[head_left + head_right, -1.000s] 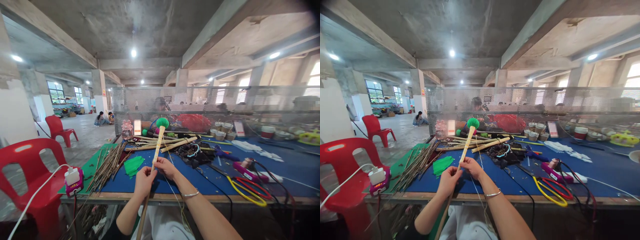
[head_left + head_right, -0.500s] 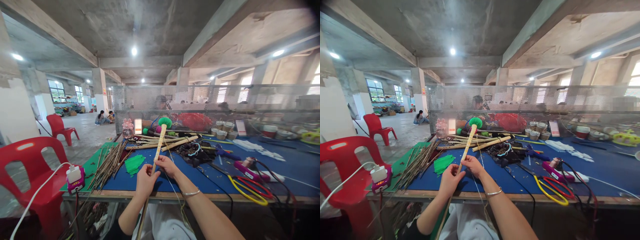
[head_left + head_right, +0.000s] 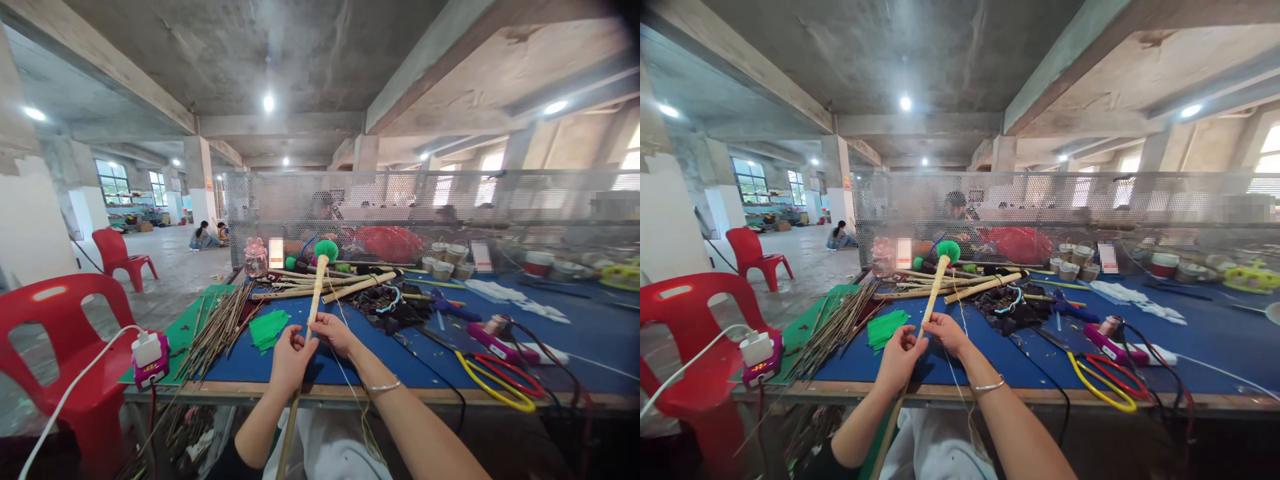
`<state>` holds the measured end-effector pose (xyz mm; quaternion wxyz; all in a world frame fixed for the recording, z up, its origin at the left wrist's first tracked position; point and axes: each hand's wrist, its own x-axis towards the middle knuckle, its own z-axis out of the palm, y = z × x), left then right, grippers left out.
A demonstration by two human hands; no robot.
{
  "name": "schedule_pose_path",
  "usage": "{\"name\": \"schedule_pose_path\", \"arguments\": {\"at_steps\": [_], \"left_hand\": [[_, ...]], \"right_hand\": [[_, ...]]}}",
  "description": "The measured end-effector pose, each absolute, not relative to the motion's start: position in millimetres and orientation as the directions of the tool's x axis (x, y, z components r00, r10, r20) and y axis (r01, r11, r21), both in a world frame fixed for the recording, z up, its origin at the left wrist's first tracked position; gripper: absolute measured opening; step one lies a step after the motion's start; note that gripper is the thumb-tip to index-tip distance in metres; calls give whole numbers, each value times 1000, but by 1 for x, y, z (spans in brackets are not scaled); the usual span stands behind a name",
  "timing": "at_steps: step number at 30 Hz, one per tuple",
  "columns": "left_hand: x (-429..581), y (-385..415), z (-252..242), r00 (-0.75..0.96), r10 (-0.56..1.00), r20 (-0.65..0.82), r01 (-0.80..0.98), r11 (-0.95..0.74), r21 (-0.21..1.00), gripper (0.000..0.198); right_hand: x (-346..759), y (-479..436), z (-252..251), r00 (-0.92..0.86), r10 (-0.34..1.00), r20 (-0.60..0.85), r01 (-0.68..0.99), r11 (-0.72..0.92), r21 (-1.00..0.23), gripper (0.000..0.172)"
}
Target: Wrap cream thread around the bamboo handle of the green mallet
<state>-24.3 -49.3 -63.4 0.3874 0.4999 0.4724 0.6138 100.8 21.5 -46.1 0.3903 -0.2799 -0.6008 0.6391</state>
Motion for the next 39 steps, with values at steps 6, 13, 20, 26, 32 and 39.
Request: {"name": "schedule_pose_path", "arguments": {"at_steps": [6, 13, 20, 26, 32, 39], "left_hand": [[-25, -51, -65, -167, 951, 261, -19, -268, 963, 34], [-30, -53, -59, -37, 989, 140, -222, -144, 964, 40], [-19, -46, -53, -218, 948, 232, 67, -222, 973, 26], [-16, -44, -55, -233, 936, 265, 71, -255, 964, 20], [-21, -50, -57, -154, 965, 212, -105, -229, 968, 36], [-19, -51, -54, -55, 982, 178, -84, -183, 980, 40]], "right_hand": [[100, 19, -45, -561, 819, 122, -212, 1, -977, 35], [101, 16, -41, -629, 774, 65, -245, -118, -962, 37], [99, 19, -46, -524, 841, 136, -268, -11, -963, 34], [96, 18, -47, -514, 844, 152, -282, 1, -959, 34], [96, 16, -45, -587, 801, 114, -289, -76, -954, 36], [100, 20, -50, -602, 793, 89, -262, -92, -961, 33]]}}
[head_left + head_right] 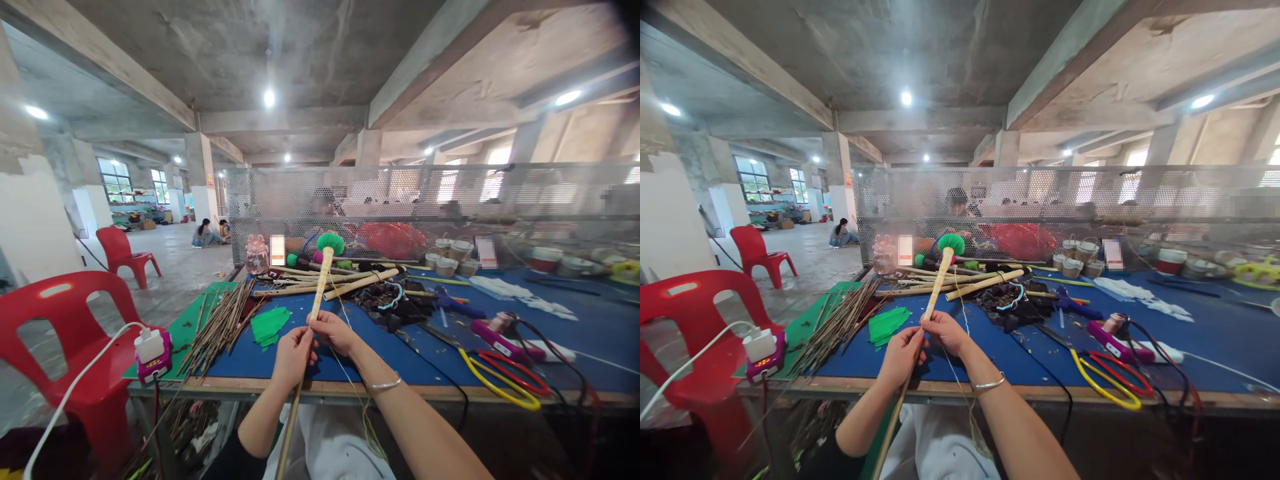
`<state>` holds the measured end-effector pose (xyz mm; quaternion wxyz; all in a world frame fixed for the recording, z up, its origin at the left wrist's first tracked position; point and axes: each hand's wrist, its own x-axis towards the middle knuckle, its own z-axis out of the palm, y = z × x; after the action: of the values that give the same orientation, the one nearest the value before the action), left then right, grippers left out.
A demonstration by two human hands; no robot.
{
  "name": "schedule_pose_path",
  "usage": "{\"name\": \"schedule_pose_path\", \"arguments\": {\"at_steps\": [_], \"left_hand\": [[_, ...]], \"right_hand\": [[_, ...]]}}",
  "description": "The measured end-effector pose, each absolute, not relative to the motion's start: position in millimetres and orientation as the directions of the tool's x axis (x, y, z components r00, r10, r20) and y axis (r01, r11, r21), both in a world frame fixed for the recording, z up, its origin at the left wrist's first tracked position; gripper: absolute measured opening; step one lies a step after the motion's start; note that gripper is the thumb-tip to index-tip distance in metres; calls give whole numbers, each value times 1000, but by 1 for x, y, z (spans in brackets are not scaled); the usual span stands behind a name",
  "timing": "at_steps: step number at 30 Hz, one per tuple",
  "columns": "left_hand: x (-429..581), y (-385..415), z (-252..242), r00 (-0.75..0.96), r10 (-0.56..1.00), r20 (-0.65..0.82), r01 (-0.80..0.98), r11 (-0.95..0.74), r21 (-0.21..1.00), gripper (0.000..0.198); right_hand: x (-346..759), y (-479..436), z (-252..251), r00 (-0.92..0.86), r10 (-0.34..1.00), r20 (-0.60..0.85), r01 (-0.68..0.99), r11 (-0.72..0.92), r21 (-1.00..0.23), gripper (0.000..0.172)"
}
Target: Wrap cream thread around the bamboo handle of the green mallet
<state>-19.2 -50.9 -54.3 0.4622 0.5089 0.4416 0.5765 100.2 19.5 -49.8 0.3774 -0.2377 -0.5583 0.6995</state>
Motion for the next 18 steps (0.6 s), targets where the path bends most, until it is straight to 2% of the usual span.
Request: {"name": "schedule_pose_path", "arguments": {"at_steps": [5, 7, 10, 12, 16, 18], "left_hand": [[-19, -49, -60, -114, 957, 268, 38, -265, 963, 37], [-20, -48, -60, -139, 946, 293, 36, -291, 956, 37], [-23, -48, -58, -165, 951, 260, -35, -269, 962, 40], [-25, -48, -55, -187, 961, 202, -100, -223, 970, 43], [-26, -46, -56, -230, 958, 169, -183, -213, 960, 43], [-25, -45, -57, -237, 955, 178, -191, -225, 955, 42]], "right_hand": [[96, 15, -46, -579, 803, 138, -295, -48, -954, 36], [96, 10, -41, -593, 800, 93, -239, -65, -969, 39], [102, -1, -31, -616, 786, -52, -18, -80, -997, 39], [109, -14, -24, -590, 802, -88, 149, 2, -989, 34], [125, -63, -12, -454, 885, 105, 401, 308, -863, 30], [134, -96, -14, -415, 899, 141, 452, 338, -825, 32]]}}
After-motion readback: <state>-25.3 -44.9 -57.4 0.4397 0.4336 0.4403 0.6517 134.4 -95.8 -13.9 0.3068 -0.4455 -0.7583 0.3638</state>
